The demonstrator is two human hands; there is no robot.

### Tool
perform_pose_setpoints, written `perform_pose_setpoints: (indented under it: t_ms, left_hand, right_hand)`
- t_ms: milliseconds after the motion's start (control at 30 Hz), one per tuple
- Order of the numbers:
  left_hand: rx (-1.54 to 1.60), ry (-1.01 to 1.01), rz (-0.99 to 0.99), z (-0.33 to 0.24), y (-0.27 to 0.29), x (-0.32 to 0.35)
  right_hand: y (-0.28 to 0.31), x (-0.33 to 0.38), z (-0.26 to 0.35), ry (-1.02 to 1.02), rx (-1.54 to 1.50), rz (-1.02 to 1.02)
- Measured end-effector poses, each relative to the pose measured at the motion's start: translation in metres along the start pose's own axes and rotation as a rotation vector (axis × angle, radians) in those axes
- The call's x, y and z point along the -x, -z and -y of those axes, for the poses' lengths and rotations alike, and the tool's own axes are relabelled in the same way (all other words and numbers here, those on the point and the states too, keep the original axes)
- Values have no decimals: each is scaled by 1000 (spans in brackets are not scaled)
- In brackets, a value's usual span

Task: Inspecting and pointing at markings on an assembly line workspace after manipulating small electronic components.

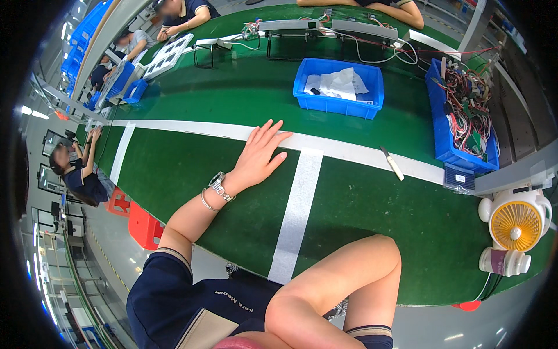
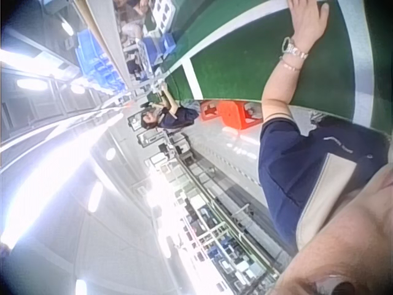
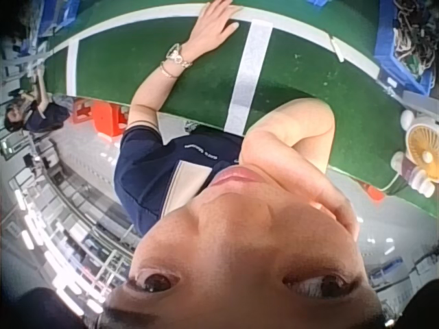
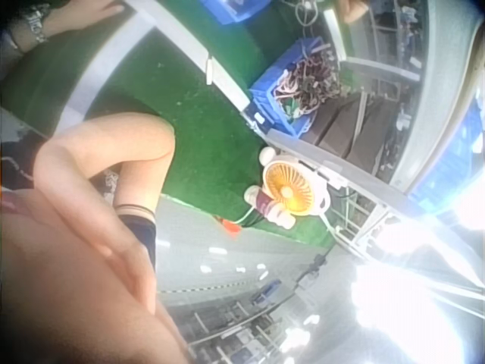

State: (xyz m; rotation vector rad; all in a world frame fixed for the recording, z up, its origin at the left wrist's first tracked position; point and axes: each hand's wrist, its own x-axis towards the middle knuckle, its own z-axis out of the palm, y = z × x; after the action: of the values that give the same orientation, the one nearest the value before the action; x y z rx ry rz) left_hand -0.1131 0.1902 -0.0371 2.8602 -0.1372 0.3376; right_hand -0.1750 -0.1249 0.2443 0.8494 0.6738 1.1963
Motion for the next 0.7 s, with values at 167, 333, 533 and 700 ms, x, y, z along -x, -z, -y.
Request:
perform_pose_setpoints:
  t_ms: [167, 333, 533, 700]
  left_hand:
    - [-9, -20, 4, -4, 1, -5]
    - [-9, -23, 7, -5, 1, -6]
    - [-10, -6, 8, -1, 0, -2]
    - [-6, -25, 4, -5, 1, -6]
  right_hand:
    - [3, 9, 2, -4, 15, 35]
    - [4, 8, 0, 3, -21, 49]
    - [8, -1, -15, 77, -174, 102]
    - [22, -24, 7, -308, -192, 453]
